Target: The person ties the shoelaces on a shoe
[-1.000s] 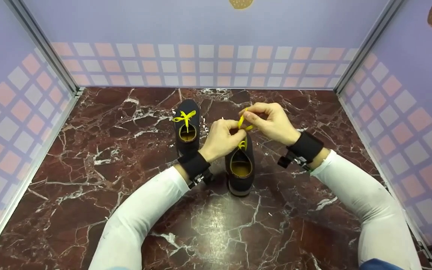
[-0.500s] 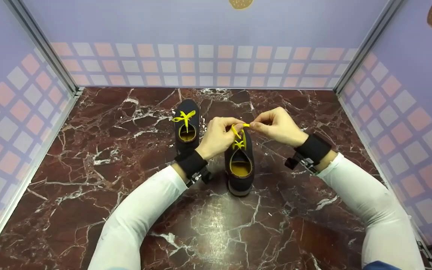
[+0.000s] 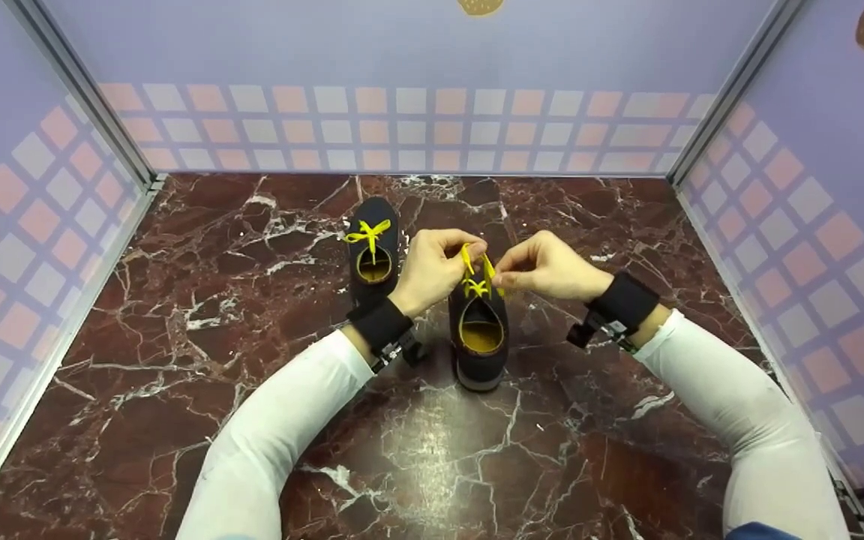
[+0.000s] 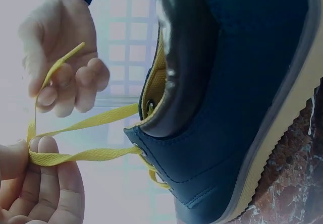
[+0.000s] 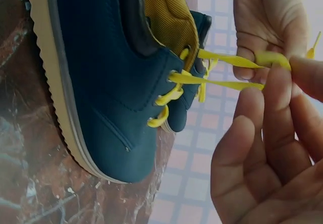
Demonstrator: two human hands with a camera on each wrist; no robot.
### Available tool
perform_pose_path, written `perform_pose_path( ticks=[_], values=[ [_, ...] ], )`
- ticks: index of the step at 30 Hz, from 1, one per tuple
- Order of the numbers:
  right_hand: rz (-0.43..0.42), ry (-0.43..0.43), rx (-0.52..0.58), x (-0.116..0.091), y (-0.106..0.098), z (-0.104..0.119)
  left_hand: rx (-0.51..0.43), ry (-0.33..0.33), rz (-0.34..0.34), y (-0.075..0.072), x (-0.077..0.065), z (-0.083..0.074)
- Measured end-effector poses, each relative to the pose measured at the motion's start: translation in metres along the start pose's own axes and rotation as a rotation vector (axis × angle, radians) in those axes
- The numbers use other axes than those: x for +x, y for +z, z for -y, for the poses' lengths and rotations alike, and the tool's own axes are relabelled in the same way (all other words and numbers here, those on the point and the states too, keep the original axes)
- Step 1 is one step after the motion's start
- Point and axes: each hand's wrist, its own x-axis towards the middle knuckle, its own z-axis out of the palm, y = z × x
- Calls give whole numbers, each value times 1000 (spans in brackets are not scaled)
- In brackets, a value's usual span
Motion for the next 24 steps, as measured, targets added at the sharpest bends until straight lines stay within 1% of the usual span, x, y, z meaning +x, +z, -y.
perform_pose_path(
  ticks=[3, 9, 14, 16, 20, 24],
  values=[
    [0, 4, -10, 2, 4, -2, 7, 3, -4, 0, 0, 1],
    [-71, -13, -52, 7, 11, -6, 6, 7, -4, 0, 0, -1],
    [-126, -47, -135, 12, 14, -9, 57, 6, -7, 0, -2, -2],
    [-149, -47, -155, 15, 14, -10, 73, 2, -8, -1, -2, -2],
    [-178, -18, -125, 19, 18, -13, 71, 0, -3, -1, -2, -3],
    [-160, -13, -96, 23, 23, -15, 60, 15, 2, -1, -2, -2]
  ],
)
